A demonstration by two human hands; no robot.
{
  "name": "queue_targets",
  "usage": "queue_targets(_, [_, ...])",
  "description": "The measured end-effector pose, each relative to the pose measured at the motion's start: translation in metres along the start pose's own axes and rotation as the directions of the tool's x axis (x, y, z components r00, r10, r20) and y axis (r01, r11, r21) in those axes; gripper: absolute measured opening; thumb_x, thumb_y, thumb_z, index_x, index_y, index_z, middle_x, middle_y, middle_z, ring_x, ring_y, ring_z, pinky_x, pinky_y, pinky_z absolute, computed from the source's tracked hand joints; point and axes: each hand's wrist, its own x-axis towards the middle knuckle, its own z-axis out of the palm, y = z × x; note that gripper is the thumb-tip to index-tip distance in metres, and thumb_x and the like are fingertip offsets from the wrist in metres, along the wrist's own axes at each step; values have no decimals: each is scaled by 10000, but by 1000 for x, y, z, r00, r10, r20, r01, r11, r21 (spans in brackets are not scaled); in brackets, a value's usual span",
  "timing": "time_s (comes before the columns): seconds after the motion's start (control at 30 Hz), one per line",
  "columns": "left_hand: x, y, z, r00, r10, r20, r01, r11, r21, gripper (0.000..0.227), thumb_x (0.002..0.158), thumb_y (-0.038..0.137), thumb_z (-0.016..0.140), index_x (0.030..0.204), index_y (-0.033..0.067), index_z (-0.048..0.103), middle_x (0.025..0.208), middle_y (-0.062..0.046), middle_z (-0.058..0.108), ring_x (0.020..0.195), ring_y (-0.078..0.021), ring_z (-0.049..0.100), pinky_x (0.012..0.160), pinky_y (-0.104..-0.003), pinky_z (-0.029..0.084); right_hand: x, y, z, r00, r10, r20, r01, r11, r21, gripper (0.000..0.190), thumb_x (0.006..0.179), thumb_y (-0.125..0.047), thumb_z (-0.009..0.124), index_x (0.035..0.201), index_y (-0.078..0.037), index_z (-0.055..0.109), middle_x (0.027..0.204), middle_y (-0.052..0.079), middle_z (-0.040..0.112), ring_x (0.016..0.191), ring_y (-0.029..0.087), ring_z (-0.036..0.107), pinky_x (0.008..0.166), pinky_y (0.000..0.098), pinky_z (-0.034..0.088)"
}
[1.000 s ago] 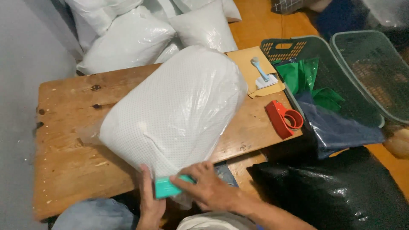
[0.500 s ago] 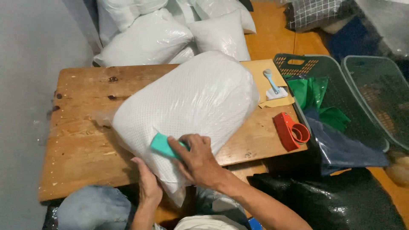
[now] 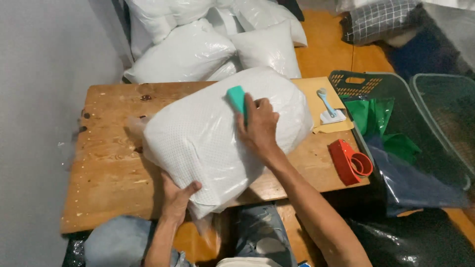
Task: Brushing the surface of a white textured pillow with a small hand brush to remove lint or debris.
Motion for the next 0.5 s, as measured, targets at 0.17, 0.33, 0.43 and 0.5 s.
queue_targets(0.17, [3, -33, -16, 1000, 29, 6, -29, 995, -95, 1272, 380, 258, 902, 1500, 127, 314, 1417, -131, 554, 1263, -255, 539, 1057, -400, 460, -69, -89, -11, 822, -546, 162, 498, 827, 261, 646, 836, -292, 681, 1437, -122, 518, 1098, 166, 542, 965, 365, 543, 795, 522, 390])
queue_targets(0.33, [-1, -44, -15, 995, 99, -14, -100, 994, -45, 1267, 409, 202, 934, 1506, 98, 308, 1402, -146, 563, 1246, -244, 553, 1060, -390, 469, -58, -92, -20, 656, -718, 231, 630, 690, 356, 568, 892, -265, 584, 1446, -143, 544, 1069, 141, 527, 900, 339, 543, 849, 460, 375])
queue_targets(0.43, [-1, -43, -10, 987, 159, -9, -159, 987, -12, 1265, 431, 159, 958, 1510, 76, 304, 1392, -157, 569, 1233, -235, 564, 1063, -383, 476, -2, -55, -14, 701, -635, 326, 627, 766, 144, 629, 888, -194, 630, 1496, -187, 470, 1134, 120, 490, 946, 291, 474, 764, 453, 331])
queue_targets(0.5, [-3, -37, -12, 992, 120, -27, -116, 988, 102, 1374, 385, 262, 967, 1540, 110, 238, 1498, -119, 443, 1374, -277, 440, 1156, -422, 368, 39, -14, 2, 933, -339, 120, 360, 892, -274, 606, 868, -242, 586, 1462, -315, 488, 1035, 135, 466, 833, 355, 493, 681, 517, 387])
